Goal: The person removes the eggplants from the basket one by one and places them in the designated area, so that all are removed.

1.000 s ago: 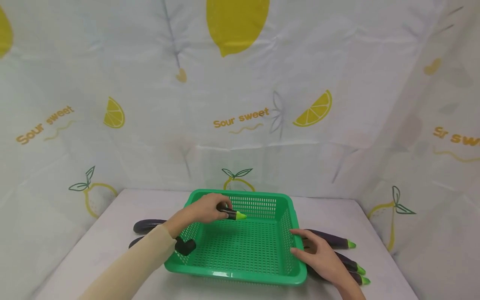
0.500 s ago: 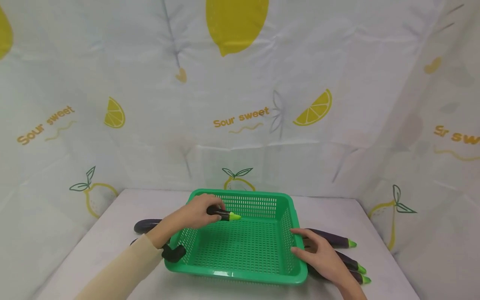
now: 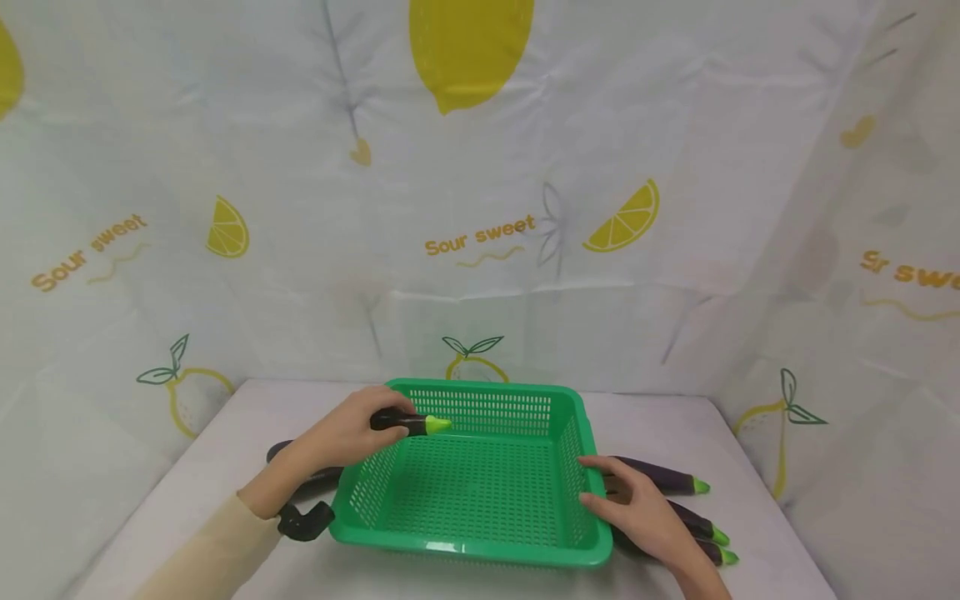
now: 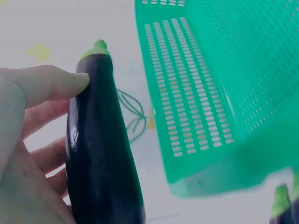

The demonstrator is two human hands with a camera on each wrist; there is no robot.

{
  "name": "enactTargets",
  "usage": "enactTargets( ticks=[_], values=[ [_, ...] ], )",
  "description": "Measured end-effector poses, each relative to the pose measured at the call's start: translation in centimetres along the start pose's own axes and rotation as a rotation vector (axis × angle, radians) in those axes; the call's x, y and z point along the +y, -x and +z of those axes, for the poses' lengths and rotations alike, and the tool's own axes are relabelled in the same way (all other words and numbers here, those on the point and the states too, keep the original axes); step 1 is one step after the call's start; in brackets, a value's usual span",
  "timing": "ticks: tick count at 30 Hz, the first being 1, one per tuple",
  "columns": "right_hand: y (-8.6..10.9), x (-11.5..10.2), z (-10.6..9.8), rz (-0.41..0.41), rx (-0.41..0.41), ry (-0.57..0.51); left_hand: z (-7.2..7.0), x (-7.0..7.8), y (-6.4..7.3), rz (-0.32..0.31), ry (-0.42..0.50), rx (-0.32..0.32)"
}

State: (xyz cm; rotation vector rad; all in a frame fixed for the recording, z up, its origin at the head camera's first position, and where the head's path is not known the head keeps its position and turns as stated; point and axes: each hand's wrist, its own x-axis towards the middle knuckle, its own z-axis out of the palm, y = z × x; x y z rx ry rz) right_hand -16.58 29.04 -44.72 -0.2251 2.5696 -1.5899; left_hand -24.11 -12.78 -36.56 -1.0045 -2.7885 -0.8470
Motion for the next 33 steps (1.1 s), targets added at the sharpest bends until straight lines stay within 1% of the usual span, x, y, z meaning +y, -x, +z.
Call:
enactTargets(
  ticks=[5, 8, 12, 16, 21, 25, 28, 30, 33],
  values=[
    [-0.2, 0.2, 0.1, 0.013, -0.009, -0.006, -1.2, -1.1, 1.5, 0.007, -0.016, 0.043],
    [-0.2, 0.3, 0.1, -0.001, -0.016, -0.005, -1.8, -1.7, 2.2, 0.004, -0.006, 0.054],
    [-0.3, 0.3, 0.2, -0.031, -0.019, -0.002, -2.6, -2.4, 3.1, -0.014, -0.007, 0.067],
    [-0.3, 0.2, 0.1, -0.018, -0.018, -0.008, -3.3, -2.9, 3.9, -0.035, -0.021, 0.087],
    [-0.2, 0.2, 0.0, -0.011, 0.0, 0.007, -4.0, -3.8, 4.9, -0.078, -0.023, 0.109],
    [-0.2, 0.2, 0.0, -0.024, -0.005, 0.018, -4.3, -4.8, 6.1, -0.131, -0.031, 0.145],
    [-0.2, 0.2, 0.0, -0.027, -0.008, 0.018, -4.4, -5.6, 7.0, -0.16, -0.04, 0.169],
    [-0.2, 0.2, -0.1, -0.021, -0.009, 0.015, -4.4, -6.2, 7.6, -0.176, -0.046, 0.174],
    [-0.2, 0.2, -0.2, -0.015, -0.012, 0.014, -4.1, -7.0, 8.2, -0.203, -0.047, 0.163]
  ],
)
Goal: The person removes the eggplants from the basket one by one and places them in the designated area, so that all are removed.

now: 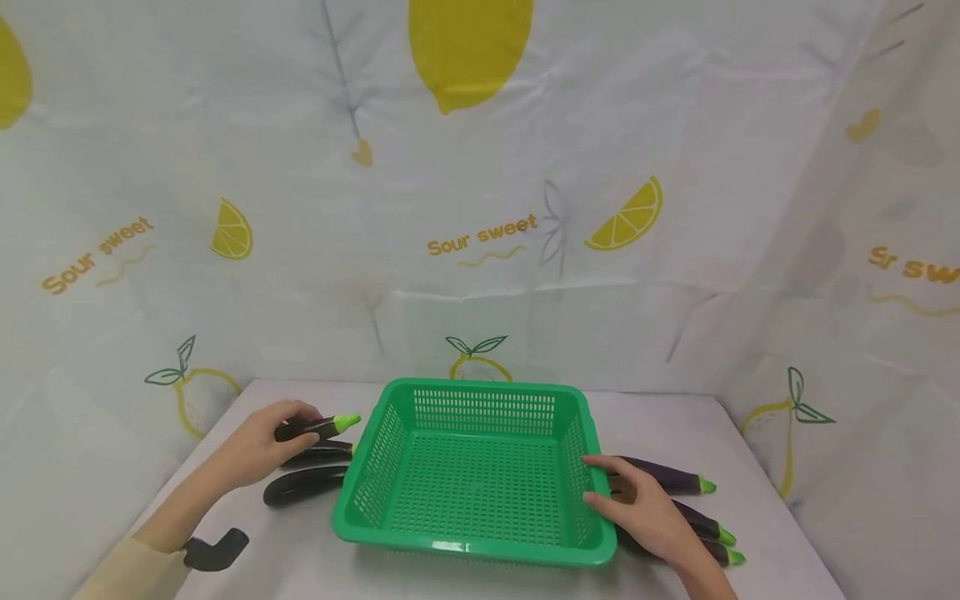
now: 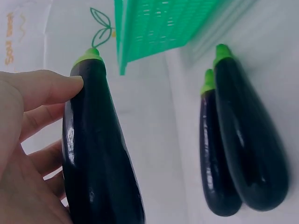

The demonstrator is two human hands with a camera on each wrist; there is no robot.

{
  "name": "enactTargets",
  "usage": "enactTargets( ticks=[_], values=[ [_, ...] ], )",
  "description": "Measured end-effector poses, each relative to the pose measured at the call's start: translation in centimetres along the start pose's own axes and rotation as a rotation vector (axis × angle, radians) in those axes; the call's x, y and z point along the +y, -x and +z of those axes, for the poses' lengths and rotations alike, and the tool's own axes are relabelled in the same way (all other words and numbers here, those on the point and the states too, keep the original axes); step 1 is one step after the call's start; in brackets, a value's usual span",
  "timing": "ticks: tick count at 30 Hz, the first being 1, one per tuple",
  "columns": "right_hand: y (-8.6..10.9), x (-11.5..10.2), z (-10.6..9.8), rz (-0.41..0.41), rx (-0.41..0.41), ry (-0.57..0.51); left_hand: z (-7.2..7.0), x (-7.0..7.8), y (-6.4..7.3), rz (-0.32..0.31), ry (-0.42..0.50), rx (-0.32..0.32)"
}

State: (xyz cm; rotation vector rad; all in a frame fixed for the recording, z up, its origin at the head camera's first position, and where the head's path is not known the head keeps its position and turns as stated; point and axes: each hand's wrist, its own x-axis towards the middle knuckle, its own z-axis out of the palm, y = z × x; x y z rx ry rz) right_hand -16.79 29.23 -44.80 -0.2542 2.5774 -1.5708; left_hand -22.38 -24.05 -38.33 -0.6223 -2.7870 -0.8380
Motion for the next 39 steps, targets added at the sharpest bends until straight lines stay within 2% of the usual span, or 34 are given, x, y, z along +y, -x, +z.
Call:
enactTargets(
  ticks=[8, 14, 19, 24, 32, 39],
  values=[
    [0.1, -0.1, 0.0, -0.009, -0.001, -0.002, 1.3, -1.2, 1.3, -0.078, 0.021, -0.04],
    [0.1, 0.0, 0.2, 0.012, -0.002, 0.002, 3.0, -2.0, 2.5, -0.142, 0.049, -0.063],
    [0.1, 0.1, 0.2, 0.012, 0.006, 0.006, 4.3, -2.3, 3.1, -0.138, 0.052, -0.096],
    [0.1, 0.0, 0.1, -0.013, 0.005, 0.006, 5.6, -2.7, 3.4, -0.123, 0.015, -0.105],
    [0.2, 0.1, 0.0, -0.004, 0.015, 0.017, 7.2, -2.0, 3.6, -0.161, -0.089, -0.089],
    [0.2, 0.0, 0.1, -0.019, 0.005, 0.008, 8.3, -1.8, 4.0, -0.144, -0.172, -0.08]
  ],
)
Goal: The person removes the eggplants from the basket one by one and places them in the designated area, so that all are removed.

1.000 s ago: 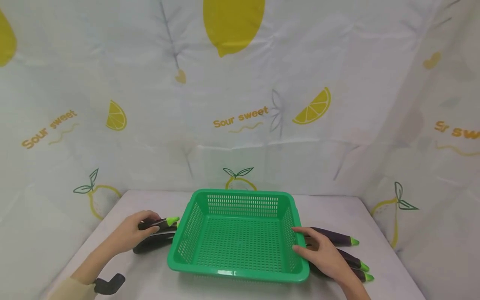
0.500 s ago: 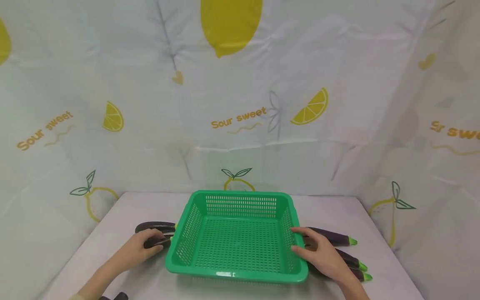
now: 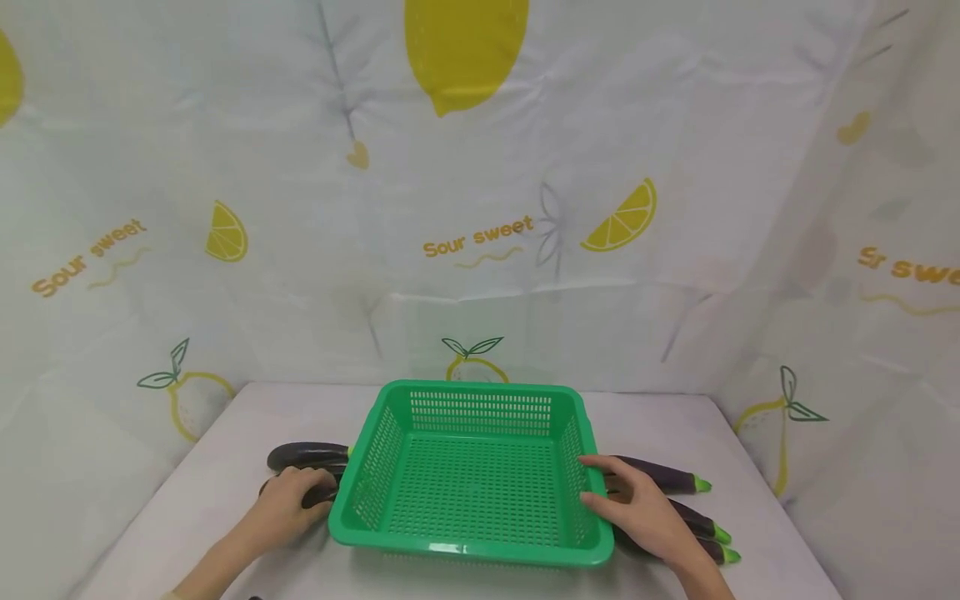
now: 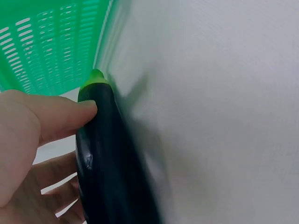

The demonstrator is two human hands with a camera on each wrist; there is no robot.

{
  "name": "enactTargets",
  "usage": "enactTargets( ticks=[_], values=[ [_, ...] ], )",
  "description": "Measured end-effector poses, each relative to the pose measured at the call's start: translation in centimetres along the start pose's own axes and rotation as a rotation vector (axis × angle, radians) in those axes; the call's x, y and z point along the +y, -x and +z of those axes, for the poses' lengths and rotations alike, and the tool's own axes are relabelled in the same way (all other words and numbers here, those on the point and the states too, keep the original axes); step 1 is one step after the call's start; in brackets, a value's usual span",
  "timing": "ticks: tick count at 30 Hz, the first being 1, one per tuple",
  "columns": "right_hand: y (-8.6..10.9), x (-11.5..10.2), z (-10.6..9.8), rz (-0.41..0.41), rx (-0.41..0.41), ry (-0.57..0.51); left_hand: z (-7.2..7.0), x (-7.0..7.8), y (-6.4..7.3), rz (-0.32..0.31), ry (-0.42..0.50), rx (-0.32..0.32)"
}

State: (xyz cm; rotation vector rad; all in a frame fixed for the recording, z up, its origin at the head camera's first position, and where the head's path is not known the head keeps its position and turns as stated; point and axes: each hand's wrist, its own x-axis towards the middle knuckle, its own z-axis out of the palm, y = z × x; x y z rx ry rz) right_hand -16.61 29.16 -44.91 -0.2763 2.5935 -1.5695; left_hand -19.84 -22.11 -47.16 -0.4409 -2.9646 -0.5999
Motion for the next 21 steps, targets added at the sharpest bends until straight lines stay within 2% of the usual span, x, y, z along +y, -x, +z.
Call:
enactTargets(
  ticks=[9, 16, 21],
  values=[
    [0.1, 0.0, -0.3, 0.002, -0.005, -0.004, 1.6, -0.2, -0.3, 0.054, -0.116, 0.069],
    [0.6, 0.0, -0.9, -0.014, 0.016, 0.004, 1.2, -0.1, -0.1, 0.036, -0.1, 0.078],
    [1.3, -0.2, -1.7, 0.007, 0.103, 0.121, 0.4, 0.5, 0.2, 0.049, -0.116, 0.114]
  ],
)
